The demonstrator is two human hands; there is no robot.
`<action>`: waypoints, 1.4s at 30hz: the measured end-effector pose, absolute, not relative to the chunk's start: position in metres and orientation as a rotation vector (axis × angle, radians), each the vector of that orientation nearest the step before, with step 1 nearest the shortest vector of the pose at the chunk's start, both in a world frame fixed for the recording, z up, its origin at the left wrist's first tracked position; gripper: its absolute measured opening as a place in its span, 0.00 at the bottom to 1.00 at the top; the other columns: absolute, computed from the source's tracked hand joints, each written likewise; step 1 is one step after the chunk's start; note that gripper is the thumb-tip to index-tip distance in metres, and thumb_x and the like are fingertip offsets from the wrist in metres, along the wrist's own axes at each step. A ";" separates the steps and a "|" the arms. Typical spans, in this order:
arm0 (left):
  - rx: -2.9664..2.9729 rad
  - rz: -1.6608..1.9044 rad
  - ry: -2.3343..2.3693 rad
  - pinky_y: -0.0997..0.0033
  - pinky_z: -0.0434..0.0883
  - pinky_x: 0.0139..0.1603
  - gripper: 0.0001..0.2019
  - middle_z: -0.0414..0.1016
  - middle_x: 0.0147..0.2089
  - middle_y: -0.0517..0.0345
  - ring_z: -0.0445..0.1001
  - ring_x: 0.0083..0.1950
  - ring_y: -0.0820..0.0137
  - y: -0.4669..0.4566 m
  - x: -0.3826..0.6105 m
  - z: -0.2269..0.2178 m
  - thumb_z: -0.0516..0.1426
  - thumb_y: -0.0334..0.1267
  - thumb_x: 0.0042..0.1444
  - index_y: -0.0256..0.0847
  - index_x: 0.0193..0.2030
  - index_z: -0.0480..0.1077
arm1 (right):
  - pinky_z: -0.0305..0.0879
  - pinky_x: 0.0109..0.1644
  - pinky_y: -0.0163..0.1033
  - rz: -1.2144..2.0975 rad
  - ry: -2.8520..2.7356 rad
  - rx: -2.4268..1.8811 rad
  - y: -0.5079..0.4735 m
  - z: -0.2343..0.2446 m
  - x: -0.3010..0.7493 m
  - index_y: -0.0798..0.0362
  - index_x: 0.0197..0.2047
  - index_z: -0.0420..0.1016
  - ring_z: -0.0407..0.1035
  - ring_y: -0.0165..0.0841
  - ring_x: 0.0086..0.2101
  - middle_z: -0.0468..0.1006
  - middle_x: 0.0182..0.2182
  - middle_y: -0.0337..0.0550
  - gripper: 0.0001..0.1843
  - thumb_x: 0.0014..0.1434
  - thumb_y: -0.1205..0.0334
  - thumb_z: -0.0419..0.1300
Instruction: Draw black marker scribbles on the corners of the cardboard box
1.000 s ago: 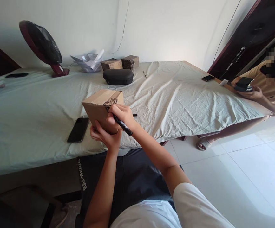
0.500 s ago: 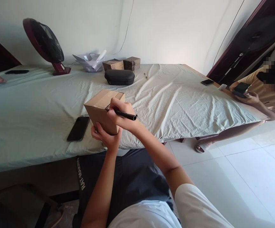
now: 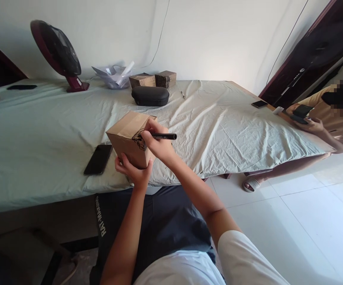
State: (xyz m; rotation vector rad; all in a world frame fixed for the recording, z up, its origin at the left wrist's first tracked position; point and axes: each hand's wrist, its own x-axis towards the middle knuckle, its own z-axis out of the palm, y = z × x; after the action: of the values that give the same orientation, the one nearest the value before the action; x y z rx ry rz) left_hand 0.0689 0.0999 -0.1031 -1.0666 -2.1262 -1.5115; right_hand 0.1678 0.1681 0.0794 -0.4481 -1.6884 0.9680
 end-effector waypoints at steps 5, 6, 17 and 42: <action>-1.080 -1.526 -2.095 0.29 0.58 0.77 0.55 0.53 0.76 0.20 0.55 0.79 0.31 0.099 0.070 -0.103 0.69 0.60 0.48 0.32 0.77 0.58 | 0.56 0.26 0.34 1.025 -1.654 -0.454 0.173 0.084 0.170 0.46 0.27 0.58 0.56 0.27 0.22 0.60 0.21 0.29 0.16 0.61 0.72 0.58; -1.082 -1.529 -2.099 0.29 0.58 0.77 0.55 0.53 0.76 0.20 0.55 0.79 0.31 0.099 0.070 -0.103 0.69 0.60 0.48 0.32 0.77 0.58 | 0.55 0.25 0.34 1.033 -1.652 -0.474 0.174 0.085 0.170 0.46 0.26 0.58 0.56 0.26 0.22 0.60 0.21 0.29 0.16 0.61 0.72 0.58; -1.092 -1.526 -1.931 0.33 0.60 0.77 0.53 0.53 0.74 0.21 0.56 0.78 0.33 0.103 0.069 -0.110 0.67 0.60 0.53 0.32 0.77 0.55 | 0.59 0.21 0.32 1.212 -1.607 -0.610 0.175 0.096 0.169 0.46 0.26 0.59 0.65 0.27 0.15 0.62 0.13 0.27 0.16 0.62 0.72 0.58; -1.109 -1.594 -1.913 0.29 0.59 0.76 0.54 0.52 0.75 0.22 0.55 0.78 0.31 0.104 0.067 -0.113 0.67 0.63 0.52 0.34 0.77 0.56 | 0.58 0.19 0.32 1.200 -1.569 -0.806 0.164 0.118 0.168 0.47 0.24 0.58 0.69 0.29 0.15 0.64 0.12 0.29 0.20 0.65 0.71 0.57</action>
State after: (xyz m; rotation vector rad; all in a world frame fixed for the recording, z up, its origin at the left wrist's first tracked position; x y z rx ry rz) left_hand 0.0671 0.1041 -0.1130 -1.1089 -1.9127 -1.5936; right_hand 0.1679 0.1639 0.1180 -0.8061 -1.5689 1.1996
